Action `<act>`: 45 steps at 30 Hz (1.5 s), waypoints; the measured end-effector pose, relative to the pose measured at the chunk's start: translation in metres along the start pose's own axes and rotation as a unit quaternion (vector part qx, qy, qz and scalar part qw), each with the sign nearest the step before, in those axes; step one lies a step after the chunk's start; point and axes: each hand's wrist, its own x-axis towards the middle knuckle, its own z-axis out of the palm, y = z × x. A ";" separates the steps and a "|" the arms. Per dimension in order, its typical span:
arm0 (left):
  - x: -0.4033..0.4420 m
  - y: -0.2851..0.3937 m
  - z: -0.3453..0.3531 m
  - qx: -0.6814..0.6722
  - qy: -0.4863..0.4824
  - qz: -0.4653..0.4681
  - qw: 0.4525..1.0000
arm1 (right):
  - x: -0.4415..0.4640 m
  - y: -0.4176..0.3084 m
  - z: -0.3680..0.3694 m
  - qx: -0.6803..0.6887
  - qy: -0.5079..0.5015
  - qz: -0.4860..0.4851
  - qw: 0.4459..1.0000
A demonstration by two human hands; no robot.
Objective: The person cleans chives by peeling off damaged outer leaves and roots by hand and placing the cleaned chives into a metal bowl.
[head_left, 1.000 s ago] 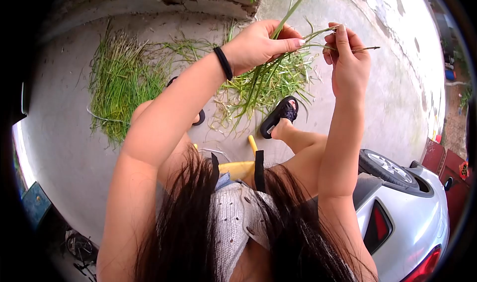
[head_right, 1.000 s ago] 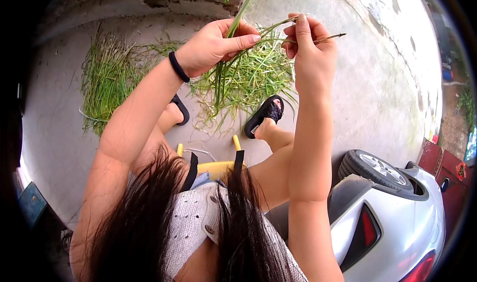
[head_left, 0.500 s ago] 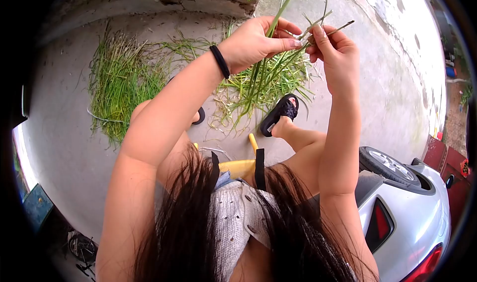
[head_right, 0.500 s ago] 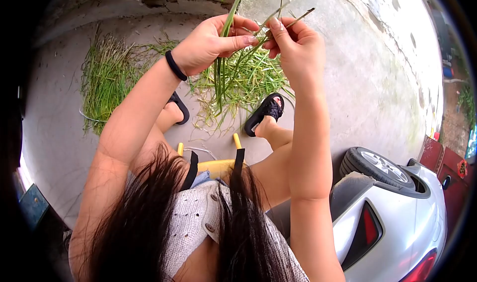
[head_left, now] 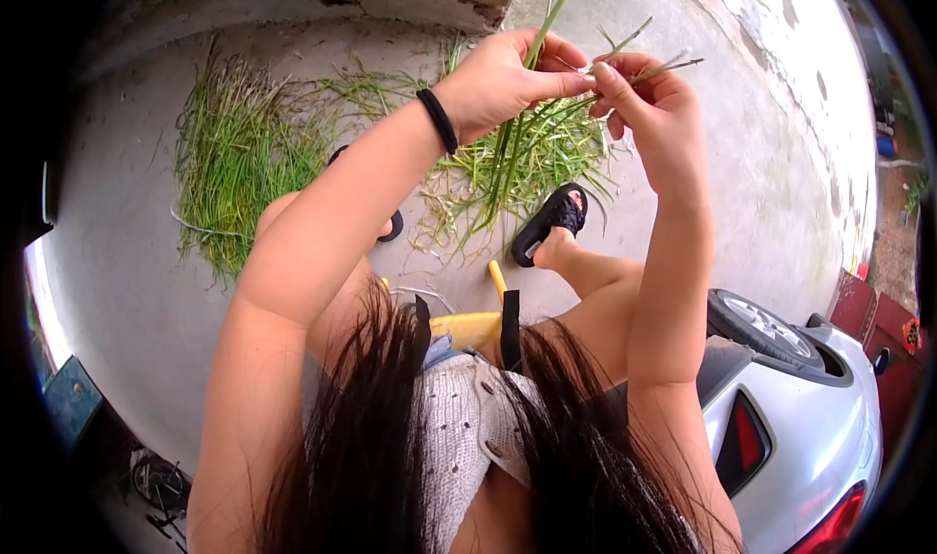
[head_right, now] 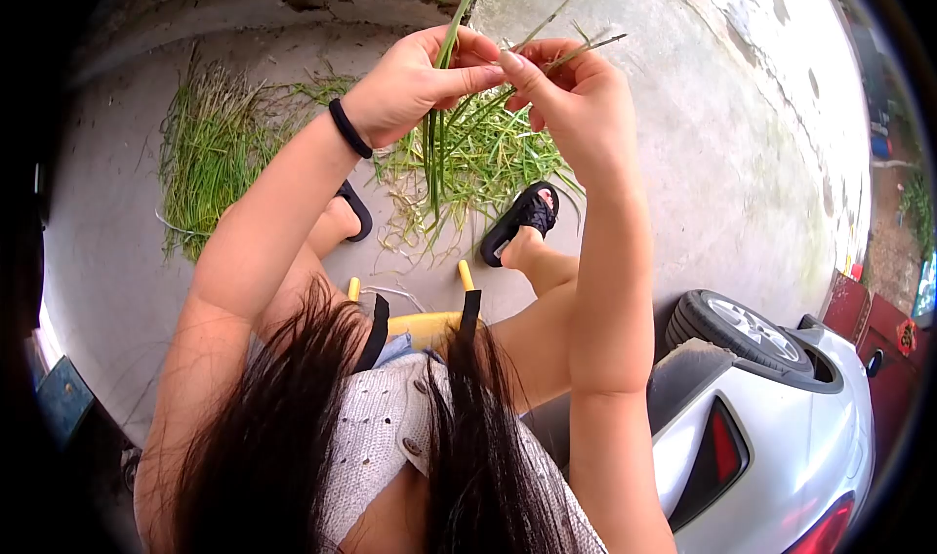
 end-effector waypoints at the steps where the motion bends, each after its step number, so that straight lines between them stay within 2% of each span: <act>1: 0.000 0.000 -0.001 0.007 0.001 0.005 1.000 | 0.001 0.002 0.001 -0.011 -0.013 0.007 1.000; 4: -0.002 0.004 0.001 0.008 -0.008 -0.044 0.999 | 0.002 0.001 0.001 -0.023 -0.004 0.005 1.000; 7: -0.002 0.008 0.002 -0.049 0.037 -0.062 0.996 | 0.004 0.000 0.002 -0.081 -0.004 0.023 0.996; 11: -0.001 0.006 -0.002 -0.031 0.012 -0.017 0.999 | -0.001 0.001 0.011 -0.107 -0.063 0.026 0.992; 14: 0.002 0.004 -0.006 -0.069 0.031 -0.021 0.997 | -0.001 -0.003 0.013 -0.116 -0.055 0.033 0.991; 15: 0.002 0.009 -0.003 -0.112 0.071 -0.028 0.991 | -0.001 -0.004 0.011 -0.125 -0.065 0.033 0.990; 20: 0.004 0.019 -0.023 -0.133 0.084 0.012 0.987 | -0.003 0.003 0.000 -0.138 -0.114 0.038 0.983; 24: 0.003 0.020 -0.024 -0.125 0.099 0.023 0.987 | 0.002 0.008 -0.020 -0.183 -0.025 0.064 0.981; 25: 0.003 0.019 -0.024 -0.123 0.106 0.023 0.986 | 0.004 0.010 -0.028 -0.227 -0.011 0.044 0.973; 28: 0.004 0.014 -0.024 -0.103 0.111 0.019 0.988 | 0.008 0.013 -0.034 -0.197 0.028 0.010 0.980; 29: 0.005 0.013 -0.022 -0.094 0.098 0.017 0.991 | 0.008 0.010 -0.034 -0.188 -0.002 0.027 0.982; 32: 0.003 0.008 -0.009 -0.048 0.057 -0.013 0.997 | 0.008 0.014 -0.008 -0.059 -0.068 -0.037 0.995; 33: 0.004 0.006 -0.005 -0.052 0.057 -0.031 0.997 | 0.013 0.018 -0.005 -0.079 -0.102 -0.018 0.992; 34: 0.005 0.003 -0.002 -0.056 0.056 -0.050 0.996 | 0.018 0.026 -0.004 -0.171 -0.046 -0.067 0.982; 36: 0.008 -0.004 -0.008 0.010 0.105 -0.054 0.993 | 0.026 0.044 -0.002 -0.349 0.065 -0.162 0.921; 37: 0.011 -0.005 -0.014 0.044 0.130 -0.055 0.989 | 0.029 0.048 -0.003 -0.374 0.125 -0.183 0.900; 40: 0.016 0.004 -0.048 -0.118 0.154 -0.033 0.981 | 0.030 0.033 -0.011 -0.329 0.087 -0.107 0.934; 41: 0.017 0.007 -0.056 -0.163 0.145 -0.041 0.975 | 0.028 0.028 -0.006 -0.304 0.111 -0.086 0.942; 44: 0.008 0.028 -0.065 -0.144 0.171 -0.011 0.975 | 0.025 0.007 0.002 -0.402 0.023 0.057 0.913; 45: 0.004 0.032 -0.067 -0.141 0.166 0.013 0.976 | 0.026 0.010 0.004 -0.403 -0.002 0.067 0.913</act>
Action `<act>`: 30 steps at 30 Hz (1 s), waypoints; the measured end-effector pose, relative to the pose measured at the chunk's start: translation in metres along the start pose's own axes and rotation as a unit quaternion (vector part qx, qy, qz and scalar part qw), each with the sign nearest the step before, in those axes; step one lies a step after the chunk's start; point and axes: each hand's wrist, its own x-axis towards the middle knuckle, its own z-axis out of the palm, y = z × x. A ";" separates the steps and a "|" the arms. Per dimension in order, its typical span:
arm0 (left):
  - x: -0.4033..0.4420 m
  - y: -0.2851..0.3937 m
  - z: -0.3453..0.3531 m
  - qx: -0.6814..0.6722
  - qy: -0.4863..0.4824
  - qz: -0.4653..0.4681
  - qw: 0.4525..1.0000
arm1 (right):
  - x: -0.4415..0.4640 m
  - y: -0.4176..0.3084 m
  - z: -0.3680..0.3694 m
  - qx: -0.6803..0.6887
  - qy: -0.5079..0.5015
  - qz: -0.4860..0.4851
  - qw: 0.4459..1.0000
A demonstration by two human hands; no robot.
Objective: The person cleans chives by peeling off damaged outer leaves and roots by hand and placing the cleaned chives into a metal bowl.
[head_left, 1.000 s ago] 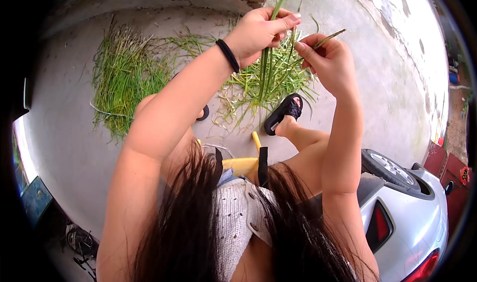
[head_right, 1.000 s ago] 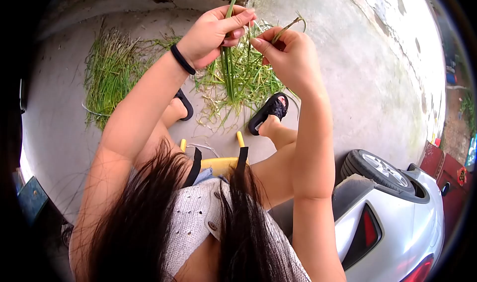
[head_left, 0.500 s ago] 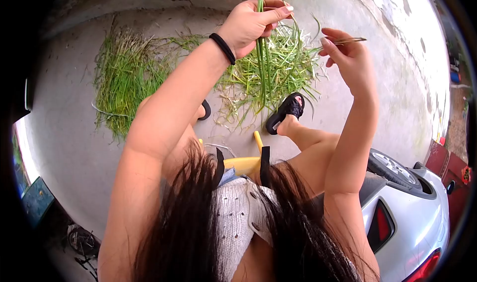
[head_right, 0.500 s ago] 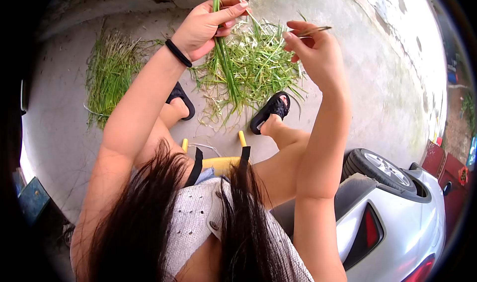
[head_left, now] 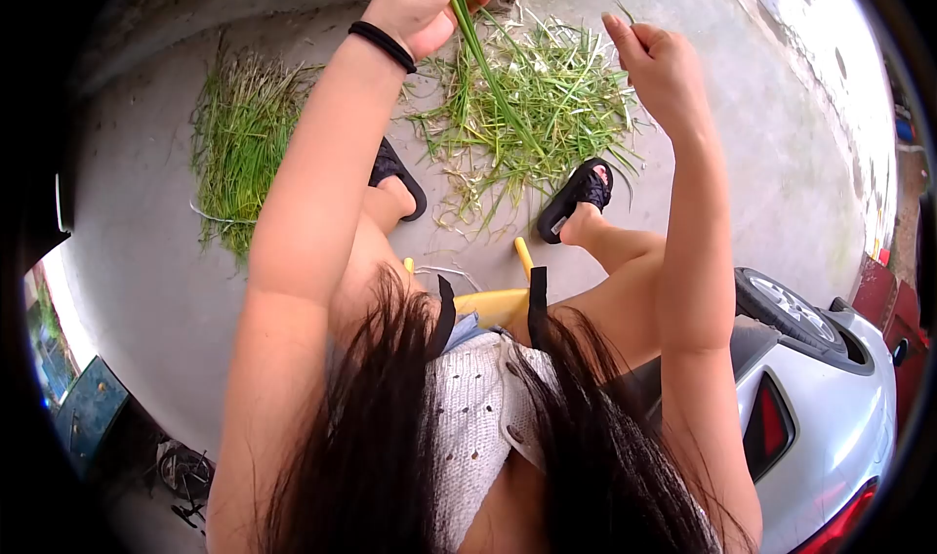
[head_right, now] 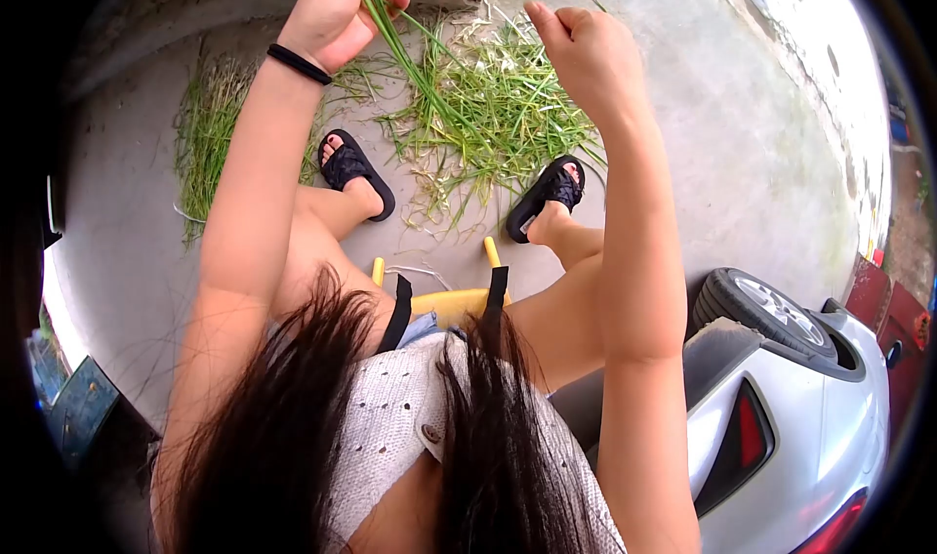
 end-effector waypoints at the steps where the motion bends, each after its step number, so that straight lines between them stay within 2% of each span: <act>1: 0.000 0.002 -0.003 -0.006 -0.008 0.006 1.000 | 0.001 0.008 0.011 0.013 0.028 -0.059 0.998; 3: -0.005 0.006 -0.002 -0.016 -0.047 -0.020 0.999 | 0.001 0.018 0.034 0.036 0.085 -0.180 0.979; 4: -0.006 0.003 -0.004 -0.019 -0.082 -0.045 0.995 | -0.001 0.015 0.037 0.019 0.078 -0.182 0.980; 6: -0.015 -0.003 -0.001 0.012 -0.122 -0.118 0.985 | -0.007 0.000 0.033 0.091 0.092 -0.187 0.974; 7: -0.010 -0.001 0.001 0.057 -0.156 -0.055 0.985 | -0.009 -0.008 0.029 0.127 0.105 -0.190 0.968; 8: -0.011 -0.001 0.004 0.055 -0.181 -0.086 0.978 | -0.009 -0.013 0.027 0.188 0.130 -0.208 0.951; 11: -0.023 -0.003 0.019 0.042 -0.239 -0.156 0.957 | -0.001 -0.013 0.026 0.300 0.123 -0.146 0.935; 12: -0.024 -0.005 0.021 0.028 -0.252 -0.164 0.953 | -0.003 -0.018 0.018 0.314 0.092 -0.093 0.940; 16: -0.025 -0.011 0.026 0.011 -0.246 -0.188 0.951 | 0.002 -0.020 0.013 0.443 0.049 -0.066 0.892; 19: -0.028 -0.012 0.029 0.034 -0.263 -0.196 0.944 | 0.003 -0.019 0.020 0.471 0.032 -0.074 0.878; 20: -0.030 -0.012 0.031 0.049 -0.249 -0.194 0.948 | 0.002 -0.018 0.017 0.452 0.018 -0.068 0.889; 25: -0.028 -0.018 0.031 0.140 -0.300 -0.199 0.923 | -0.002 -0.017 0.014 0.492 -0.016 -0.163 0.855; 27: -0.033 -0.011 0.032 0.107 -0.296 -0.202 0.927 | -0.007 -0.023 0.015 0.617 -0.016 -0.165 0.769; 28: -0.031 -0.007 0.030 0.073 -0.292 -0.198 0.933 | -0.004 -0.022 0.016 0.597 0.029 -0.131 0.791; 29: -0.026 -0.013 0.028 -0.034 -0.288 -0.161 0.943 | 0.000 -0.020 0.018 0.574 0.074 -0.095 0.810; 30: -0.021 -0.017 0.026 -0.030 -0.232 -0.115 0.965 | 0.003 -0.018 0.019 0.549 0.120 -0.060 0.825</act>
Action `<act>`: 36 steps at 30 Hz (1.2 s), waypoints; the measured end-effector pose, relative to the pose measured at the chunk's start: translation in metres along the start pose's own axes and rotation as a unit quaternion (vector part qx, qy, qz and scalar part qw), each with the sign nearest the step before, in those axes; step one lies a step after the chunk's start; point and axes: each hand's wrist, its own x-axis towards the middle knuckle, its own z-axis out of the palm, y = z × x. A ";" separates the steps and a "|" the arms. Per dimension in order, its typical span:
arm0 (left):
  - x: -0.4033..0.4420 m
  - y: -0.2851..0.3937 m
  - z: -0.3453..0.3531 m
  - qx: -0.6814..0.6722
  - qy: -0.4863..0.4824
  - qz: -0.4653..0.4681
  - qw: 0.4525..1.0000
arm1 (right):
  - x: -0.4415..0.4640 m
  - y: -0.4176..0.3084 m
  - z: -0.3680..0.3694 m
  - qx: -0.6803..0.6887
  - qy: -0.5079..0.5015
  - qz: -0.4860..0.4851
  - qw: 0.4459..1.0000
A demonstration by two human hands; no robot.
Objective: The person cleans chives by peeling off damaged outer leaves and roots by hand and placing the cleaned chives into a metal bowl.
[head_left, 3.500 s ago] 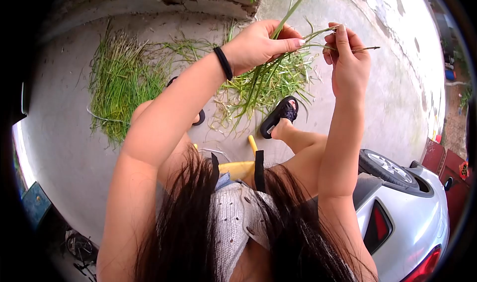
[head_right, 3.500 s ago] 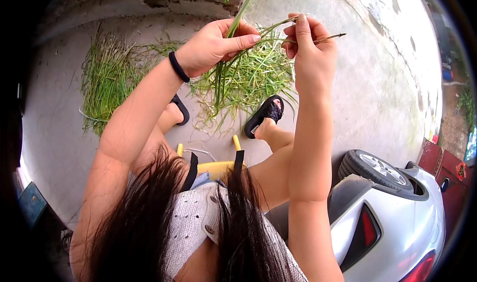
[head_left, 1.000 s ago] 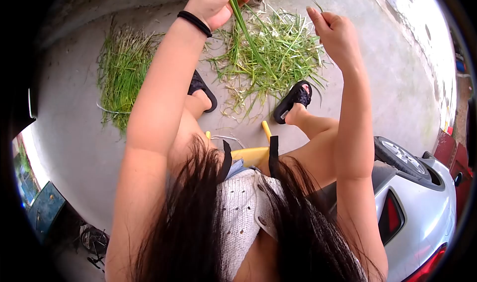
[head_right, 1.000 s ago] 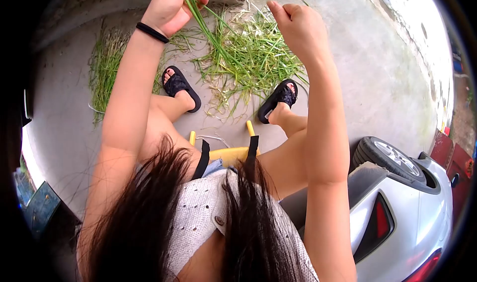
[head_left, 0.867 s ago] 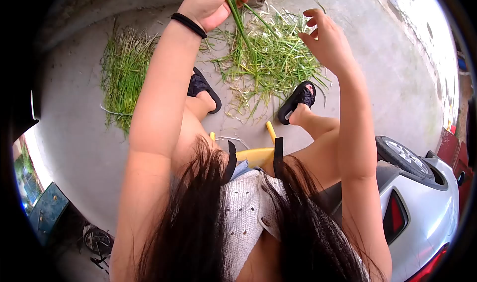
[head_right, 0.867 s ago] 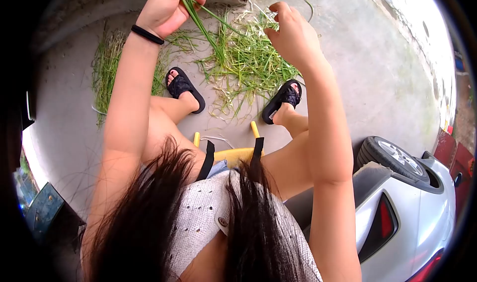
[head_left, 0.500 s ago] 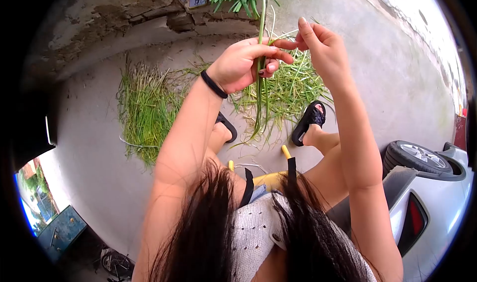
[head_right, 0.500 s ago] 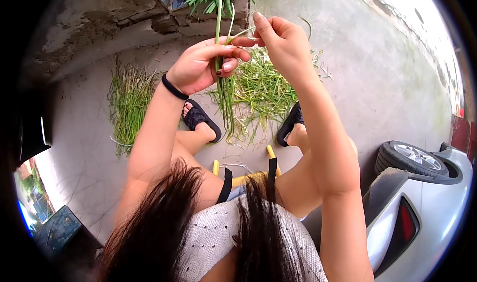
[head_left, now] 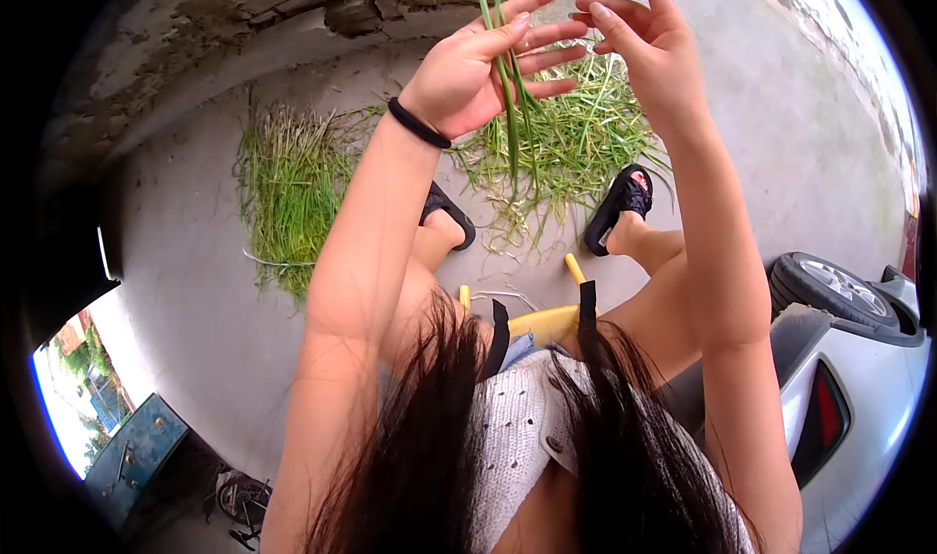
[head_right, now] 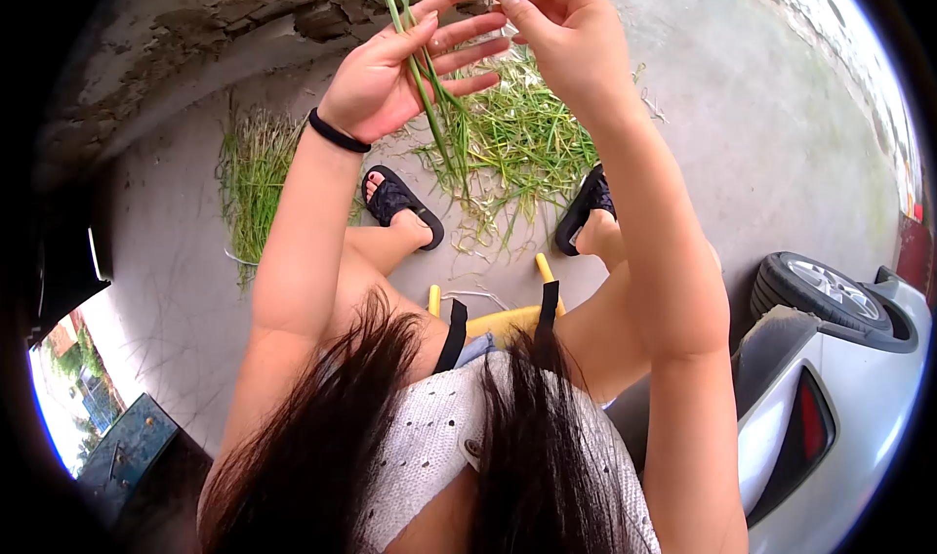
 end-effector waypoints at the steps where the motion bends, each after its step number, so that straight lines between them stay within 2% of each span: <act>1: 0.003 -0.001 -0.003 0.009 0.057 0.047 0.997 | 0.000 0.002 -0.003 -0.027 -0.011 -0.014 0.999; 4: 0.004 0.002 0.006 -0.123 0.083 0.087 0.985 | -0.003 0.004 -0.010 -0.113 -0.046 -0.029 0.992; 9: 0.006 0.004 0.001 -0.147 0.041 0.094 0.984 | -0.013 0.012 0.002 -0.148 -0.162 0.013 0.975; 11: 0.008 0.005 0.002 -0.175 0.039 0.081 0.980 | -0.024 0.000 0.008 -0.087 -0.221 0.103 0.966; 14: 0.007 0.008 0.000 -0.211 0.028 0.072 0.974 | -0.021 0.003 0.010 -0.068 -0.258 0.165 0.950; 18: 0.003 0.014 -0.015 -0.220 -0.016 0.086 0.972 | -0.022 0.009 0.011 0.099 -0.296 0.187 0.931; 24: -0.001 0.024 -0.018 -0.219 0.011 0.101 0.971 | -0.021 0.013 0.007 0.158 -0.333 0.255 0.894; 30: -0.007 0.029 -0.008 -0.204 0.007 0.074 0.976 | -0.017 0.013 0.006 0.047 -0.361 0.185 0.913; 33: -0.009 0.032 -0.016 -0.203 -0.013 0.066 0.977 | -0.015 0.011 0.003 0.066 -0.337 0.182 0.921; 36: -0.010 0.032 -0.022 -0.210 -0.017 0.052 0.976 | -0.013 0.008 -0.002 -0.012 -0.322 0.159 0.933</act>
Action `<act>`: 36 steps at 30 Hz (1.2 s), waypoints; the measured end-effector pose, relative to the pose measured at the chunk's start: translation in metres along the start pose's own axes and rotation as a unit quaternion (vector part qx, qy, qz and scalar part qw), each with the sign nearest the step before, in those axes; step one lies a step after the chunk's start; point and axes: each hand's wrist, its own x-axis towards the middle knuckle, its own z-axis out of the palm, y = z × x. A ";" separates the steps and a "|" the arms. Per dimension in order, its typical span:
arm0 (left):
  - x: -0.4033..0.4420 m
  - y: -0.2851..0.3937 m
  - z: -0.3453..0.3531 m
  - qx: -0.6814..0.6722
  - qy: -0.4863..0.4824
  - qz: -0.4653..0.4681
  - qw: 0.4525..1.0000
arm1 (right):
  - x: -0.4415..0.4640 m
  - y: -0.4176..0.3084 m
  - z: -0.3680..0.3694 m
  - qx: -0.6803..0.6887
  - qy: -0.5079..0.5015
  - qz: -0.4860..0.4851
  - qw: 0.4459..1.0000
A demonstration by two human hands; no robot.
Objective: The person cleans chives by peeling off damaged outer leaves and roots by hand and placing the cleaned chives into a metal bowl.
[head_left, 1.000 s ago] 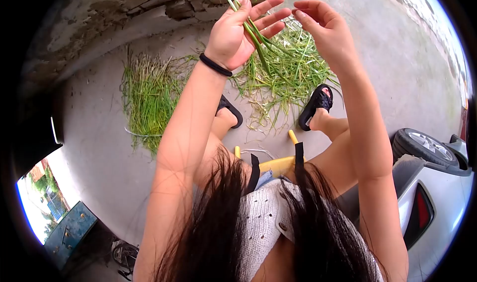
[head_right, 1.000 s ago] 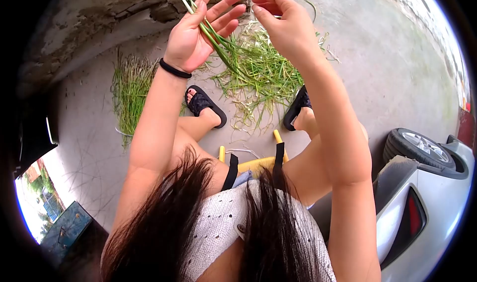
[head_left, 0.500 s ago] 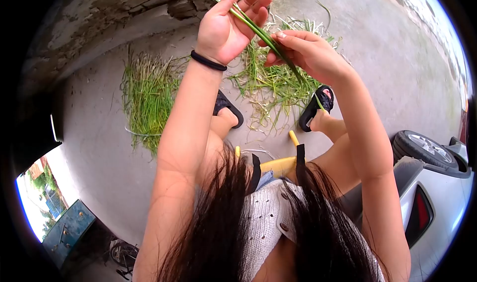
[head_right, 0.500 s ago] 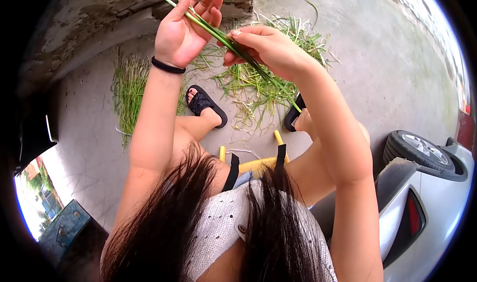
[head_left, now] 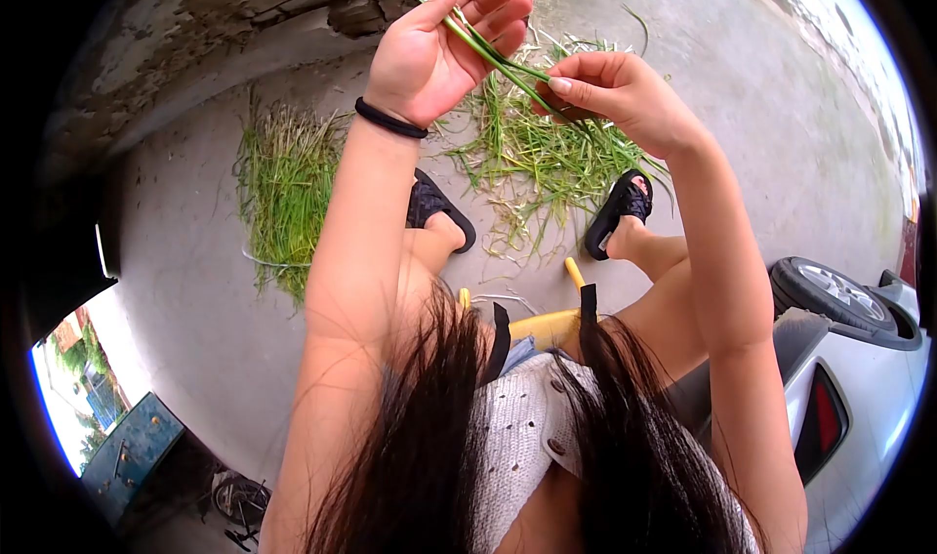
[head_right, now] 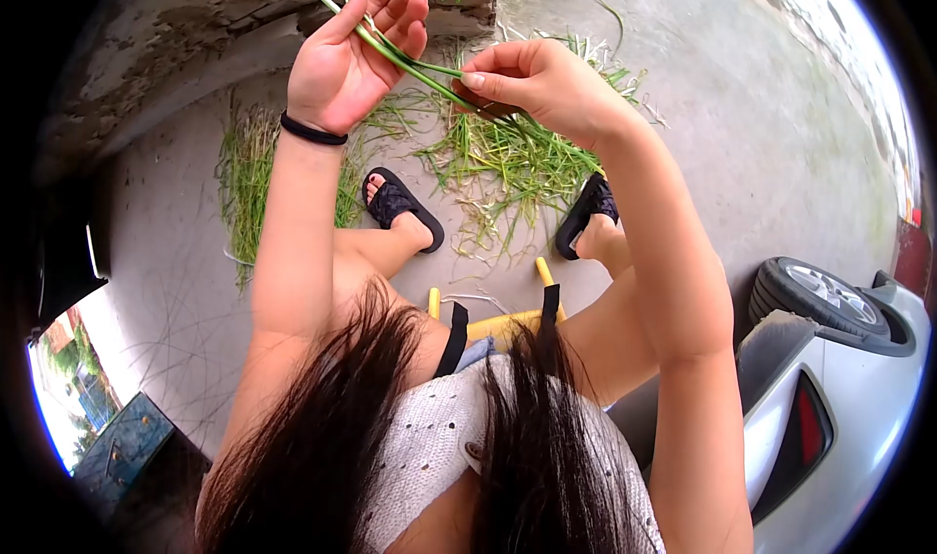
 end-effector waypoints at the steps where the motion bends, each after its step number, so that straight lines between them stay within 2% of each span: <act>1: -0.001 0.001 -0.001 -0.002 0.004 -0.005 1.000 | -0.001 0.000 -0.002 -0.025 0.009 0.001 1.000; 5: -0.002 0.007 -0.001 0.013 0.005 0.004 1.000 | -0.007 -0.006 -0.012 -0.118 -0.004 0.035 0.992; 8: -0.005 0.016 -0.002 0.002 0.035 0.030 0.999 | -0.014 -0.012 -0.020 -0.082 -0.033 0.080 0.993; 13: -0.007 0.026 -0.009 -0.024 0.058 0.073 0.995 | -0.022 -0.006 -0.032 -0.045 -0.038 0.076 0.995; 17: -0.005 0.024 -0.015 -0.051 0.058 0.059 0.995 | -0.024 -0.007 -0.032 -0.038 -0.030 0.067 0.997; 20: -0.003 0.023 -0.018 -0.039 0.068 0.085 0.993 | -0.019 -0.001 -0.039 -0.112 -0.012 0.052 0.992; 23: 0.000 0.023 -0.018 -0.086 0.091 0.088 0.988 | -0.018 0.007 -0.035 -0.266 0.126 -0.026 0.955; 24: 0.000 0.023 -0.018 -0.099 0.102 0.092 0.986 | -0.013 0.015 -0.038 -0.327 0.145 -0.065 0.931; 27: 0.000 0.031 -0.034 -0.143 -0.018 0.030 0.989 | -0.012 0.023 -0.039 -0.429 0.135 -0.096 0.888; 28: 0.000 0.031 -0.034 -0.143 0.012 0.042 0.989 | -0.013 0.013 -0.034 -0.360 0.112 -0.042 0.925; 30: 0.001 0.031 -0.032 -0.142 0.071 0.067 0.985 | -0.010 0.016 -0.027 -0.254 0.075 -0.035 0.964; 31: 0.001 0.031 -0.034 -0.151 0.068 0.064 0.984 | -0.009 0.016 -0.023 -0.200 0.056 -0.031 0.978; 32: 0.001 0.031 -0.039 -0.160 0.065 0.061 0.983 | -0.012 0.014 -0.017 -0.215 0.030 -0.044 0.975; 35: 0.004 0.029 -0.039 -0.176 0.076 0.069 0.979 | -0.008 0.022 0.000 -0.209 0.007 0.013 0.978; 36: 0.005 0.028 -0.038 -0.180 0.084 0.075 0.977 | -0.007 0.023 0.004 -0.222 -0.011 -0.005 0.975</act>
